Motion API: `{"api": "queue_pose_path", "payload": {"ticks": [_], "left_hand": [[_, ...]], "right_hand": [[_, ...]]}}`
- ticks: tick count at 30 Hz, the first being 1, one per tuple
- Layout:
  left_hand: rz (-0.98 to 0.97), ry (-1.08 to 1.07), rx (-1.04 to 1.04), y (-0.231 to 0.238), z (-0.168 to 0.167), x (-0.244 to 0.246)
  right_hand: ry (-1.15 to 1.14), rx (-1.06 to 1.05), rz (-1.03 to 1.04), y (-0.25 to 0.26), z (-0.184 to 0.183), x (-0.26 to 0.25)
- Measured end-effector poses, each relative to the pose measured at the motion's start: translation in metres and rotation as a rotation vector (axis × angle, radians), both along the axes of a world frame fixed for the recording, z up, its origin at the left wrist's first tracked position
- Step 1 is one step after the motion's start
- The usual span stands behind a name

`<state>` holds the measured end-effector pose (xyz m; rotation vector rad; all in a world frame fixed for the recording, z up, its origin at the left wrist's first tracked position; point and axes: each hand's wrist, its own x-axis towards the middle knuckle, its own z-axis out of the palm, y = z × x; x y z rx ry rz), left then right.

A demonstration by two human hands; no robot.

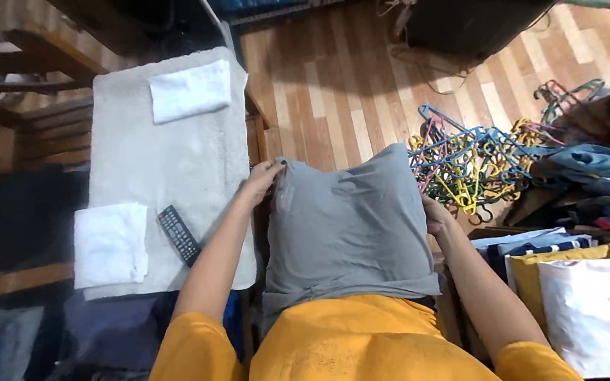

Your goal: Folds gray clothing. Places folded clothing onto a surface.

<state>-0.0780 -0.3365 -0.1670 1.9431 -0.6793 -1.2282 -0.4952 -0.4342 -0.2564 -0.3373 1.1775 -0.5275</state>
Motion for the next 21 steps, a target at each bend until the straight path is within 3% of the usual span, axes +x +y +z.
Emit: {"api": "queue_pose_path", "payload": {"ticks": [2,4,7,9,12,16,21], "left_hand": [[0.036,0.035,0.014,-0.003,0.014,0.004],[-0.022,0.057,0.158,-0.008,0.026,0.004],[-0.222,-0.123,0.292,-0.024,0.027,0.0],[-0.267,-0.18,0.242,-0.038,0.027,0.001],[-0.089,-0.138,0.11,-0.056,0.031,0.018],[0.187,-0.132,-0.038,-0.094,0.063,0.057],[0.36,-0.158,-0.309,-0.136,0.137,0.071]], "right_hand": [[0.004,0.011,-0.097,-0.002,-0.004,-0.012],[-0.044,0.009,-0.114,-0.003,-0.008,-0.03],[-0.05,-0.097,-0.095,-0.01,-0.012,-0.054],[0.076,-0.184,-0.054,-0.022,0.001,-0.063],[0.249,-0.256,-0.012,-0.055,0.028,-0.067],[0.279,-0.428,-0.009,-0.137,0.055,-0.062],[0.28,-0.716,-0.083,-0.21,0.127,-0.017]]}}
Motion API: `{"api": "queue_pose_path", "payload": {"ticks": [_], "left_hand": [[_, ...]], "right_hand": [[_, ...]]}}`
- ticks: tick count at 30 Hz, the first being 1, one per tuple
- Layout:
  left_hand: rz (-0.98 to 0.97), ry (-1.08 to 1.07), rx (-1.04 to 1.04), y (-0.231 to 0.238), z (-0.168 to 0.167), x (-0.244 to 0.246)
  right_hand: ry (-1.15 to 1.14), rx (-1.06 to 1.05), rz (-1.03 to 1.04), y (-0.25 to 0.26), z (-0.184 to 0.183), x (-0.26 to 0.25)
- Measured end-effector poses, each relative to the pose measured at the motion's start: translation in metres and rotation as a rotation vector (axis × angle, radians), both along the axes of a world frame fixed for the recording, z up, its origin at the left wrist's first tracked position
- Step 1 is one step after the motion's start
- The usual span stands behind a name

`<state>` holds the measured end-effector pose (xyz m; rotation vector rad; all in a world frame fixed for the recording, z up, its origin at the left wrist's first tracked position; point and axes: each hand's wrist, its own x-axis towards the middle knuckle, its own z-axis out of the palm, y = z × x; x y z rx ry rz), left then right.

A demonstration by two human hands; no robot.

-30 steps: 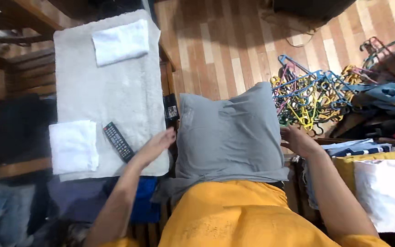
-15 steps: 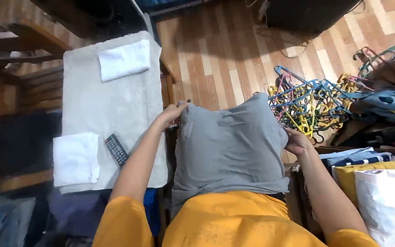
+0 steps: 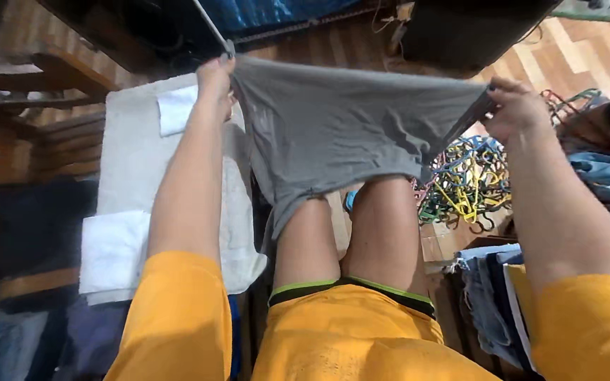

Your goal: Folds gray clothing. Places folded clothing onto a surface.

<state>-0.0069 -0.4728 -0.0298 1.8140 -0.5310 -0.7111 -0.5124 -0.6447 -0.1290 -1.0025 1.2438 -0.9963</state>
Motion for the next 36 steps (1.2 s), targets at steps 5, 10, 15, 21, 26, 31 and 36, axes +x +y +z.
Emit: {"api": "queue_pose_path", "payload": {"ticks": [5,10,15,21,26,31,36], "left_hand": [[-0.104,-0.093,-0.117,0.04,0.048,0.017],[-0.306,-0.149,0.141,0.159,0.024,-0.009],[-0.536,0.037,0.29,0.327,-0.068,-0.016],[-0.492,0.089,0.222,0.391,-0.121,-0.032],[-0.553,-0.015,0.278,0.404,-0.102,-0.038],[-0.602,0.017,0.49,0.434,-0.1,-0.063],[-0.571,-0.094,0.831,0.437,-0.129,-0.099]], "right_hand": [[-0.05,-0.126,0.063,-0.001,0.037,0.0],[0.128,-0.011,0.246,0.077,0.022,-0.046],[0.144,0.224,0.302,0.171,-0.021,-0.094],[0.107,0.273,0.236,0.203,-0.048,-0.098],[0.322,0.267,0.278,0.207,-0.025,-0.097],[0.533,0.344,0.507,0.226,-0.008,-0.107],[1.16,0.1,0.743,0.219,-0.026,-0.065]]}}
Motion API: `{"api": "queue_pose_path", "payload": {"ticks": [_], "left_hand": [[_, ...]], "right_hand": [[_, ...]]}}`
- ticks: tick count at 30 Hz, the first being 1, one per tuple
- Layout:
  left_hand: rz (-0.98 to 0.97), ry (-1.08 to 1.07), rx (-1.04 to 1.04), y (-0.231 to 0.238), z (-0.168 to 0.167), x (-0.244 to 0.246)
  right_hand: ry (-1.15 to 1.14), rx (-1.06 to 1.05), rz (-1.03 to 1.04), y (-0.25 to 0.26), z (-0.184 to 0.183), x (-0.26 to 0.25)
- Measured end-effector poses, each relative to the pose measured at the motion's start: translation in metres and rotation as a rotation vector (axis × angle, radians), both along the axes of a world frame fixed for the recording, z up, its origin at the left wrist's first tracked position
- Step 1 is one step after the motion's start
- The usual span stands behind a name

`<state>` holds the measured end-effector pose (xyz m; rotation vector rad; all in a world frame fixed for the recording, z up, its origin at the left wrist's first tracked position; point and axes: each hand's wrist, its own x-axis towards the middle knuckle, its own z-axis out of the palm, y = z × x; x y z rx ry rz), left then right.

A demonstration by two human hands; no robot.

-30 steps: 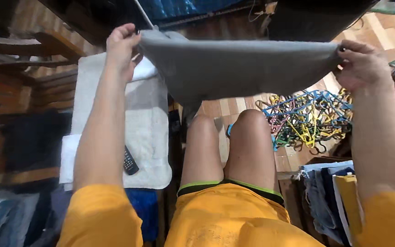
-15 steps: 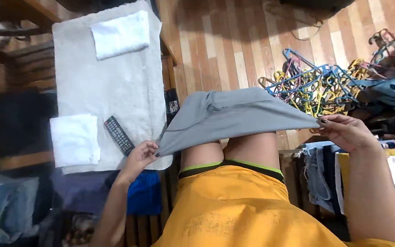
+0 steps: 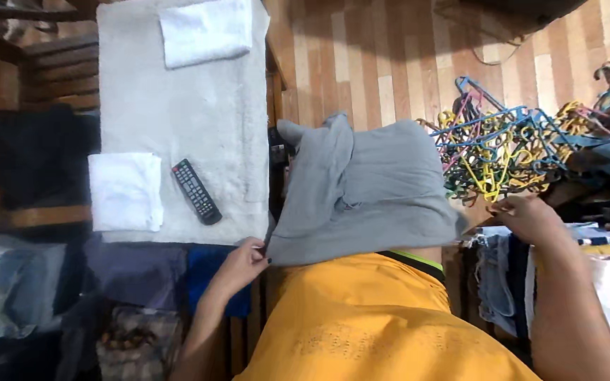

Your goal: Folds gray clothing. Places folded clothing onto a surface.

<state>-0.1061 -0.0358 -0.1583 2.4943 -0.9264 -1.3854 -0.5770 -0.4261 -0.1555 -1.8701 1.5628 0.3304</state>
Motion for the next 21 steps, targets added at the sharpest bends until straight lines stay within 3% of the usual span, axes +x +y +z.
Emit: {"api": "queue_pose_path", "payload": {"ticks": [4,7,9,12,14,17,21], "left_hand": [[-0.07,-0.295,-0.095,-0.035,0.018,-0.037],[-0.11,-0.483,-0.38,-0.073,0.032,-0.067],[-0.136,-0.522,-0.613,-0.097,0.02,-0.084],[-0.219,-0.504,-0.824,-0.121,-0.023,-0.102],[-0.217,-0.51,-0.87,-0.126,-0.053,-0.111],[-0.058,-0.436,-0.958,-0.12,-0.076,-0.108],[0.199,-0.32,-1.074,-0.113,-0.082,-0.101]], "right_hand": [[-0.386,-0.28,0.311,-0.019,0.023,0.095],[-0.661,-0.261,0.609,-0.023,0.048,0.195],[-0.766,-0.194,0.845,-0.018,0.046,0.262],[-0.557,0.008,1.193,-0.002,0.04,0.352],[-0.3,-0.003,1.391,0.009,0.028,0.391],[-0.061,-0.101,1.491,0.01,0.022,0.416],[0.111,-0.137,1.519,-0.018,0.052,0.405]]}}
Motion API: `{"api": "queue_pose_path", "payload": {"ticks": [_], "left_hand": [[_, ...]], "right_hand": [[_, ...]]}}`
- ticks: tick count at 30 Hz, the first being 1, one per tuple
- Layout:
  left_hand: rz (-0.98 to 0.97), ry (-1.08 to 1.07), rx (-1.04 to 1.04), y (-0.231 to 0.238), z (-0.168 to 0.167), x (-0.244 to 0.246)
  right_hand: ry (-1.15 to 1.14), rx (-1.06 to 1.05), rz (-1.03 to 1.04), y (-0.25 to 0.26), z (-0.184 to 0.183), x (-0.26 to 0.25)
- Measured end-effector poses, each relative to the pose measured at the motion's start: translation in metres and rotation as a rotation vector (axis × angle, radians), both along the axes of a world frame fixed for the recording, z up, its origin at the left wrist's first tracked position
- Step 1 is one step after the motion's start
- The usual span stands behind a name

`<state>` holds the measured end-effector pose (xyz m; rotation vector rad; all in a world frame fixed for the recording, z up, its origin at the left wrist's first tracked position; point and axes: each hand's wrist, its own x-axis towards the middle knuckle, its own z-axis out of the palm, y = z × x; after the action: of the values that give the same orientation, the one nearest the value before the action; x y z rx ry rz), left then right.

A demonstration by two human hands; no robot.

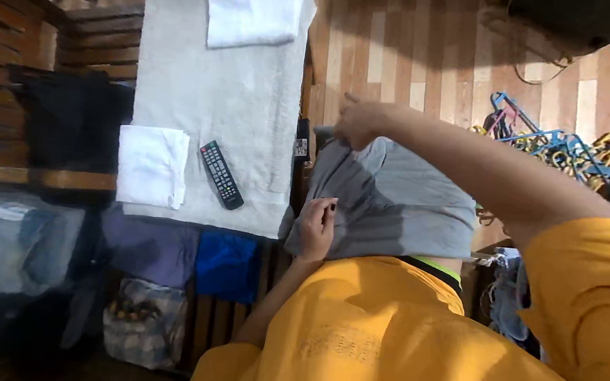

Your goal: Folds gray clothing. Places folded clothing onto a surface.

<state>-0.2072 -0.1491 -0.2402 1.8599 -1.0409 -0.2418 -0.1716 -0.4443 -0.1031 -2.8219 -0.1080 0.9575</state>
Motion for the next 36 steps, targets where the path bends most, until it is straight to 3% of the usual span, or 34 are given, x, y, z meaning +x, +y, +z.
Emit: {"api": "queue_pose_path", "payload": {"ticks": [3,6,9,12,15,19,22,29,32,36], "left_hand": [[0.047,-0.033,0.03,-0.005,0.007,0.0],[0.084,-0.033,0.02,-0.007,0.015,0.001],[0.094,0.014,0.071,-0.006,0.024,0.005],[0.08,-0.001,0.164,-0.004,0.03,0.011],[0.003,-0.17,0.244,0.0,0.04,0.016],[-0.172,-0.456,0.088,0.022,0.034,0.036],[-0.278,-0.531,0.026,0.051,0.025,0.063],[-0.384,-0.62,0.166,0.097,0.022,0.082],[-0.447,-0.499,0.394,0.089,0.046,0.075],[-0.4,-0.04,0.341,0.042,0.07,0.083]], "right_hand": [[-0.145,-0.043,-0.077,-0.04,0.009,-0.051],[-0.554,-0.01,-0.207,-0.067,0.03,-0.139],[-0.787,-0.103,-0.388,-0.036,0.051,-0.238],[-0.884,-0.233,-0.651,0.021,0.021,-0.326],[-0.871,-0.31,-0.863,0.06,-0.028,-0.376],[-1.064,-0.508,-0.95,0.071,-0.039,-0.376],[-1.162,-0.672,-0.965,0.078,-0.04,-0.375],[-0.845,-0.401,-1.065,0.113,-0.114,-0.412],[-0.771,-0.194,-1.193,0.105,-0.106,-0.411],[-0.916,0.018,-1.319,0.066,-0.081,-0.386]]}}
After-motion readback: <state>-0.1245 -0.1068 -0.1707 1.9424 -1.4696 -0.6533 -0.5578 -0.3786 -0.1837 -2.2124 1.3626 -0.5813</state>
